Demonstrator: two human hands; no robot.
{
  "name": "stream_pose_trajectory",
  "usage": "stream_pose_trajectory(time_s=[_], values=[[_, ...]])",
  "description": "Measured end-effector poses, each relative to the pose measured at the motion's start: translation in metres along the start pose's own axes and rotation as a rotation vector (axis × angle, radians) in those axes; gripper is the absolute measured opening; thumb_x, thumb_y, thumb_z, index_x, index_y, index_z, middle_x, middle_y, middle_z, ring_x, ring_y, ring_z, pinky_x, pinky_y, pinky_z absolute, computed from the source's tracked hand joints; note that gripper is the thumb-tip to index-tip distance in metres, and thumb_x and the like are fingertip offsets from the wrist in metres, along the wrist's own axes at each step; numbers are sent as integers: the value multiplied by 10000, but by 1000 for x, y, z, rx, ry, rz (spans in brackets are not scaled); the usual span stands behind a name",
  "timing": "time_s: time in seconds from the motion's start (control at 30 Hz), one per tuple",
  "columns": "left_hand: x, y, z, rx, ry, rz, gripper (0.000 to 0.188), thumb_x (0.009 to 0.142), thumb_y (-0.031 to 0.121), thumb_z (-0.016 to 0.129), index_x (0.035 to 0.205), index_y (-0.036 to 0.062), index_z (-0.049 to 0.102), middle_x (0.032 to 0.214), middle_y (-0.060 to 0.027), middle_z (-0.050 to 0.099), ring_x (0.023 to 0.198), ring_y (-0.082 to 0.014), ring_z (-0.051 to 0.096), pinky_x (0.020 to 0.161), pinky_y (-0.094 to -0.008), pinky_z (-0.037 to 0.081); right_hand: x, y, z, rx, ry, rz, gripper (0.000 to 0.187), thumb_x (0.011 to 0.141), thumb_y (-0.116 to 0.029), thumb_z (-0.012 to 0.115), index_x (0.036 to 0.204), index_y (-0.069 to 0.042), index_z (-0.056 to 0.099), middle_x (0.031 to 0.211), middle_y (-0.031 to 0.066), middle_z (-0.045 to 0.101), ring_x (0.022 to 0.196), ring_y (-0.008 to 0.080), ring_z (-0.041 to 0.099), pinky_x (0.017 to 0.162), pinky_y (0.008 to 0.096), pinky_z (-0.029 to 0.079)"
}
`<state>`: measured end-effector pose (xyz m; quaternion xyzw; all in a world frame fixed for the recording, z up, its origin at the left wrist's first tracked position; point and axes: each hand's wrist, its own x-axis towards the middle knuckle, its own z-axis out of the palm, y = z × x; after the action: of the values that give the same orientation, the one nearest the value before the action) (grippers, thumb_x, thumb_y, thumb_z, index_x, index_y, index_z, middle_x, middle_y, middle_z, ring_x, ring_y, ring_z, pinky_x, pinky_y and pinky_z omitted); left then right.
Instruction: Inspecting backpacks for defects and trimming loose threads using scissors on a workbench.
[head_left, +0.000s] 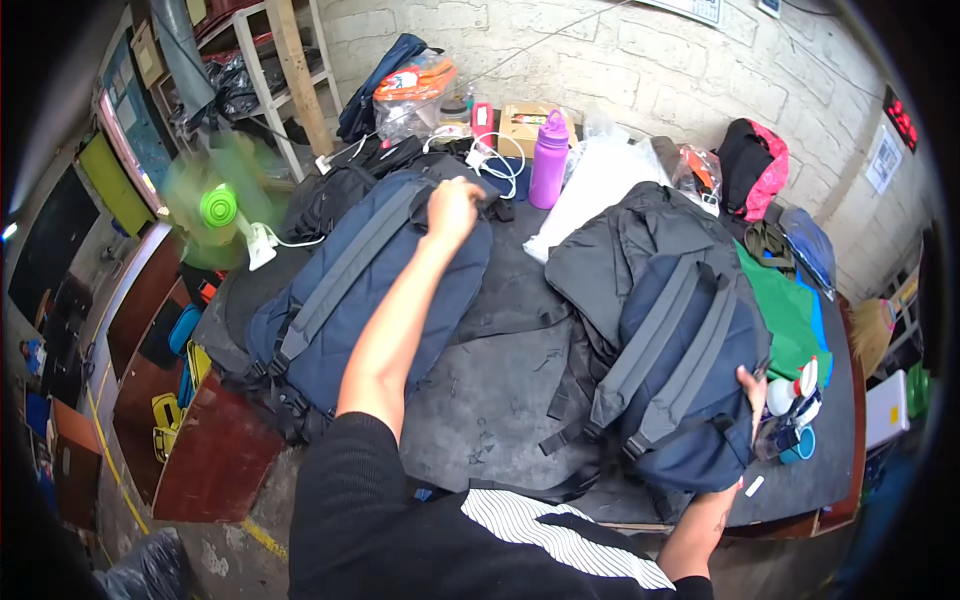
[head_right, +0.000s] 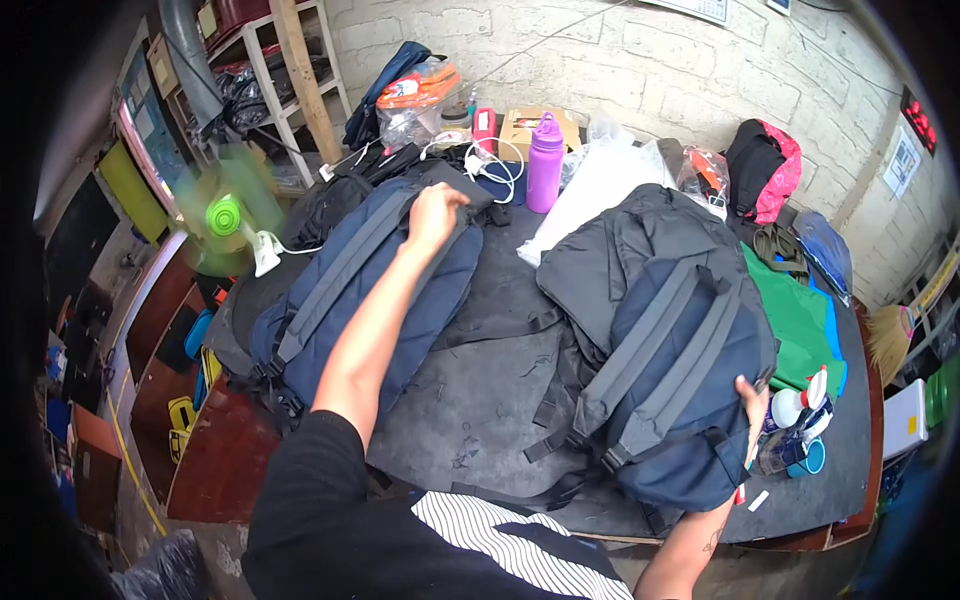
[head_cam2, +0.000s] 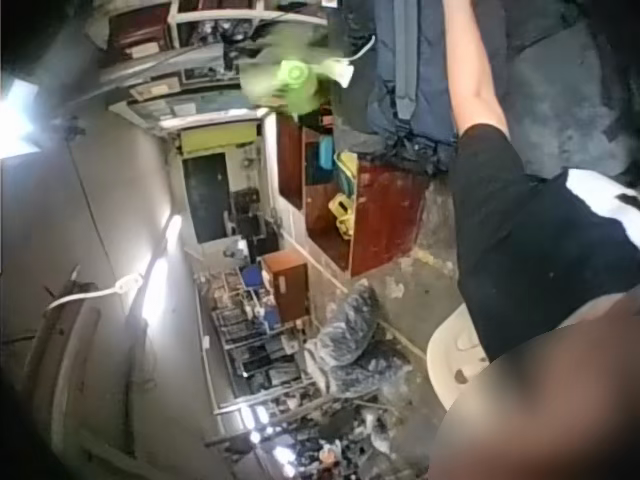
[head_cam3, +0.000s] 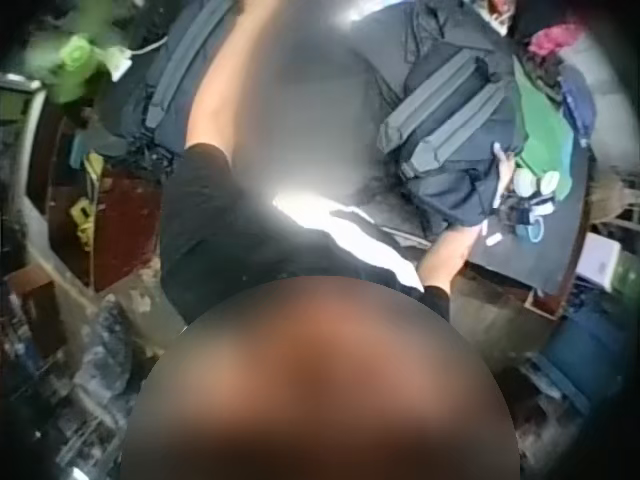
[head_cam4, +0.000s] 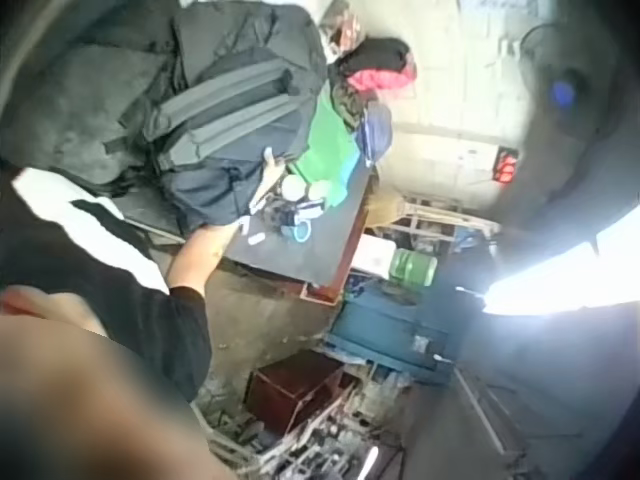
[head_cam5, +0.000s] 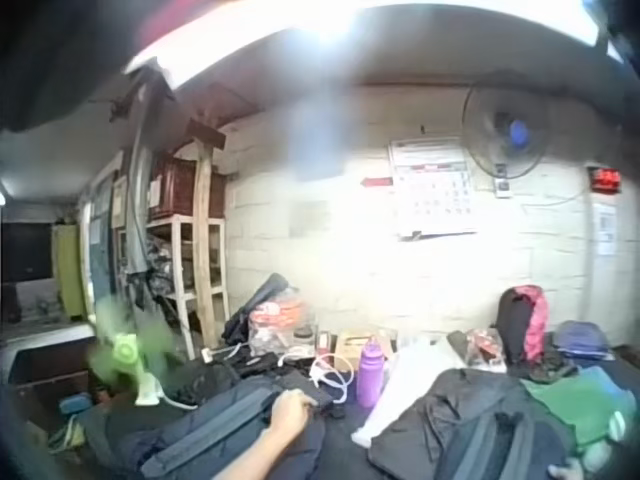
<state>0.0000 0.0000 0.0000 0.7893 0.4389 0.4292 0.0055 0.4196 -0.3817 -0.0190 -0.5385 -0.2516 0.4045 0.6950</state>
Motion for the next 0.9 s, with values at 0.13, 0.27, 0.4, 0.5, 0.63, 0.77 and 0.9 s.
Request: stream_pose_trajectory(time_s=[0.13, 0.27, 0.4, 0.5, 0.63, 0.77, 0.9], values=[[-6, -27, 17, 302, -247, 31, 42, 641, 134, 695, 679, 144, 708, 833, -62, 627, 943, -273, 557, 801, -425, 415, 37, 49, -71, -477, 35, -8, 536, 820, -218, 631, 1278, -3, 453, 1140, 174, 578, 922, 269, 624, 827, 368, 509], [-14, -31, 32, 460, -197, 69, 49, 708, 106, 627, 699, 132, 668, 847, -74, 609, 922, -282, 559, 789, -408, 397, 18, 47, -53, -316, 129, -1, 551, 809, -238, 647, 1266, 7, 460, 1129, 174, 583, 920, 260, 622, 829, 354, 501], [-6, -56, 35, 1, 308, -154, 44, 814, 68, 512, 845, 61, 543, 840, -127, 566, 839, -330, 551, 714, -432, 406, 1, 26, -12, -145, 194, -3, 568, 798, -257, 663, 1255, 17, 467, 1117, 174, 587, 917, 251, 621, 831, 339, 494], [-9, 21, 6, -420, 544, -348, 97, 892, 78, 483, 816, 22, 503, 676, -120, 513, 626, -306, 527, 602, -402, 404, -15, 11, 4, -16, 283, -1, 581, 789, -272, 675, 1246, 24, 473, 1108, 175, 591, 915, 245, 620, 833, 329, 488], [-41, 65, -3, -463, 378, -327, 86, 868, 82, 536, 809, 20, 541, 680, -108, 549, 635, -273, 549, 606, -364, 430, 11, -9, -8, -254, 188, 152, 584, 772, -333, 675, 1199, 26, 501, 1058, 162, 600, 876, 238, 618, 802, 337, 490], [-39, 18, 9, 76, 213, -2, 84, 728, 56, 633, 781, 105, 676, 805, -57, 560, 880, -265, 521, 768, -383, 413, 27, -7, -6, -268, 78, 68, 521, 786, -308, 658, 1163, 21, 514, 964, 138, 625, 762, 229, 626, 724, 336, 512], [-21, -43, 29, 97, 29, -22, 71, 705, 95, 634, 700, 123, 699, 819, -52, 579, 919, -264, 520, 791, -390, 386, 41, 16, -19, -271, -17, 8, 347, 857, -153, 610, 1142, 31, 536, 939, 104, 652, 743, 173, 641, 698, 300, 529]])
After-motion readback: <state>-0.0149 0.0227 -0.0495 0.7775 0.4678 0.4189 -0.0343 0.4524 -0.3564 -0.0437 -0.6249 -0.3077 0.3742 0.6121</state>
